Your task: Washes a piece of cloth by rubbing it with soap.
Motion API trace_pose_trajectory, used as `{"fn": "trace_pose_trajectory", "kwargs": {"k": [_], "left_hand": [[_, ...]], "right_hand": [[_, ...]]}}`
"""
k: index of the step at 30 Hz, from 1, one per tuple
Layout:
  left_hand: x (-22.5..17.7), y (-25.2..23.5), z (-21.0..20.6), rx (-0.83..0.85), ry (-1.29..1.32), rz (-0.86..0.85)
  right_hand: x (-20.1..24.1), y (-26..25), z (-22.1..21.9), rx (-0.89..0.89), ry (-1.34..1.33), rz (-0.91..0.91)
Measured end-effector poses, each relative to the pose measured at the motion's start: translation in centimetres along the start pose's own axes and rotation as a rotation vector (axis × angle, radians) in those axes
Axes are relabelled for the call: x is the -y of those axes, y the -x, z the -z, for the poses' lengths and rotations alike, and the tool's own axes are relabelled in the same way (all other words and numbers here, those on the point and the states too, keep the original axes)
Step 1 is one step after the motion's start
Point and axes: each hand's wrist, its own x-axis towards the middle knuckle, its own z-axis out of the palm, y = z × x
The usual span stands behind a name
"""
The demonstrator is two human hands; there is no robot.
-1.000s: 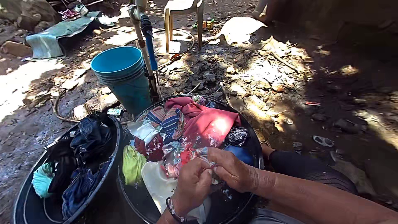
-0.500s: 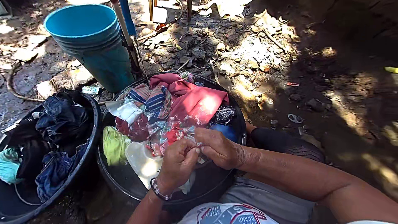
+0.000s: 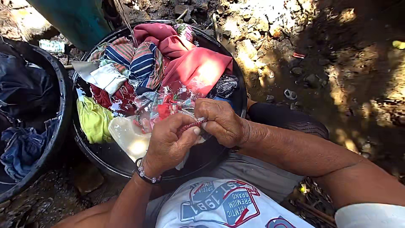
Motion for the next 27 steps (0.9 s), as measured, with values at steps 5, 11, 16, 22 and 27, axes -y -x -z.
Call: {"fn": "trace_pose_trajectory", "kwargs": {"k": [5, 11, 16, 22, 27], "left_hand": [[0.2, -0.3, -0.1, -0.029, -0.057, -0.028], [0.3, -0.4, -0.2, -0.044, -0.063, -0.027], [0.4, -0.5, -0.3, -0.058, -0.072, -0.032], [0.6, -0.3, -0.5, -0.091, -0.003, -0.039], [0.8, -0.2, -1.0, -0.123, 0.130, -0.017]], "right_hand": [[-0.3, -0.3, 0.1, -0.007, 0.107, -0.033], [-0.2, -0.5, -0.1, 0.032, 0.122, -0.066], [-0.1, -0.5, -0.1, 0.051, 0.069, -0.091], [0.3, -0.3, -0.2, 0.045, 0.054, -0.116], [0.5, -0.2, 0.1, 0.049, -0.028, -0.137]]}}
